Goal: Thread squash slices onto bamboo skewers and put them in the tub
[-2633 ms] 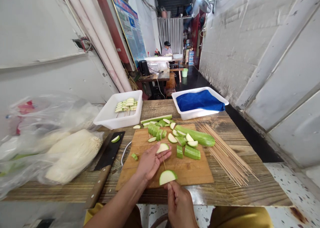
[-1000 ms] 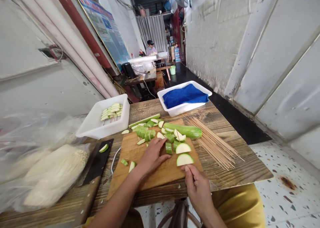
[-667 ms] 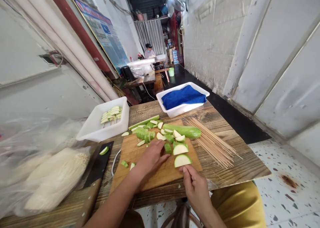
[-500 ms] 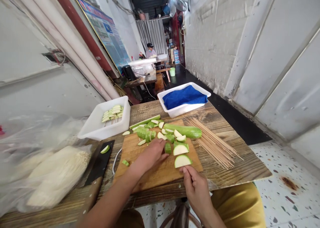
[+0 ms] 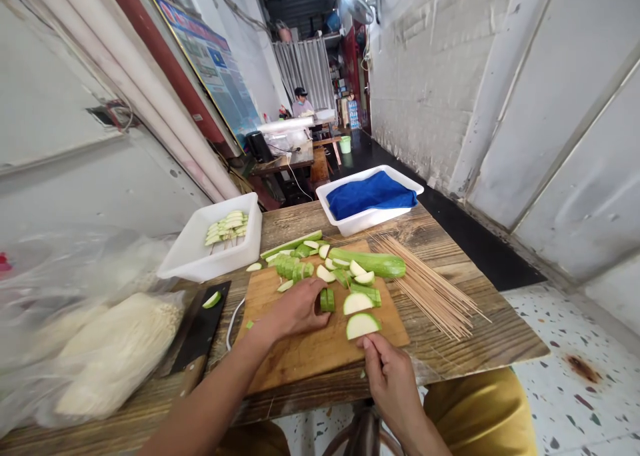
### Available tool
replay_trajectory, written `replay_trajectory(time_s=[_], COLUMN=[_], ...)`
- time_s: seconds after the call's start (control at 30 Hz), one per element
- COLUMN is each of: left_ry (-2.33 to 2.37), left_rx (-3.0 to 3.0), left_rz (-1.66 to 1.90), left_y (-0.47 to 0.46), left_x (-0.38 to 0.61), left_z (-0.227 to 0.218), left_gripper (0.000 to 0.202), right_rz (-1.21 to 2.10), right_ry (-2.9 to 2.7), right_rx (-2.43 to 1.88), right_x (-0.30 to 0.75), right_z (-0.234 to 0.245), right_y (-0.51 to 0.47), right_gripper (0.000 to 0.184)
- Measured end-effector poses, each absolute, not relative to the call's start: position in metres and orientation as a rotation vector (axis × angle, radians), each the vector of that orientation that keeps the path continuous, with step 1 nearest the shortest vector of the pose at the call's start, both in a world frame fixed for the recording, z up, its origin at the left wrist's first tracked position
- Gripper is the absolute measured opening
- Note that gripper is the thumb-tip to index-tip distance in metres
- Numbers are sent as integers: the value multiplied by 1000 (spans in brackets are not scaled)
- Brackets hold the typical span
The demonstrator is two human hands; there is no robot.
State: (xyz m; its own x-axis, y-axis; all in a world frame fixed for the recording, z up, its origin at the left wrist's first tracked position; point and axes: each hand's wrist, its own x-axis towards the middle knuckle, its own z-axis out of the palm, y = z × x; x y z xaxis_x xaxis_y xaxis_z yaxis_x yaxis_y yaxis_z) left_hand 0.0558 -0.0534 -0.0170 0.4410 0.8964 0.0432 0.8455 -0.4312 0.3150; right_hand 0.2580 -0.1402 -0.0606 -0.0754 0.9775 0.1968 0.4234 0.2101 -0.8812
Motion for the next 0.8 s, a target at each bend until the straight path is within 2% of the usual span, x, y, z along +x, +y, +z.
replay_trajectory(time_s=[0.13, 0.27, 0.33, 0.4, 0.47, 0.5, 0.6, 0.7, 0.8], left_ry=[1539, 1421, 1379, 1375, 1425, 1450, 1362, 1095, 916], left_rx=[2460, 2495, 2457, 2358, 2185, 2059, 1540, 1082, 848], left_rz=[285, 320, 379, 496, 672, 778, 1071, 1217, 1266], left_y=[-55, -55, -56, -57, -60, -61, -66, -71, -74], left_x=[55, 54, 51, 47, 44, 42, 39, 36, 34], left_z=[-18, -14, -15, -21, -27, -30, -33, -29, -23], left_gripper=[28, 16, 22, 37, 49, 49, 34, 22, 29], right_rz=[803, 807, 814, 815, 824, 831, 858, 879, 896], right_ry=[-1660, -1667, -1673, -1684, -1687, -1686, -1688, -1732, -1786], right_rx=[-1336, -1327, -1324, -1329, -1330, -1325, -1297, -1260, -1213], right_x=[256, 255, 256, 256, 255, 254, 249, 242, 235], right_z=[-60, -61, -61, -61, -60, -59, -58, -56, -54], right_y=[-139, -139, -139, -138, -138, -138, -139, -143, -147], right_gripper=[33, 33, 32, 32, 32, 32, 31, 30, 31])
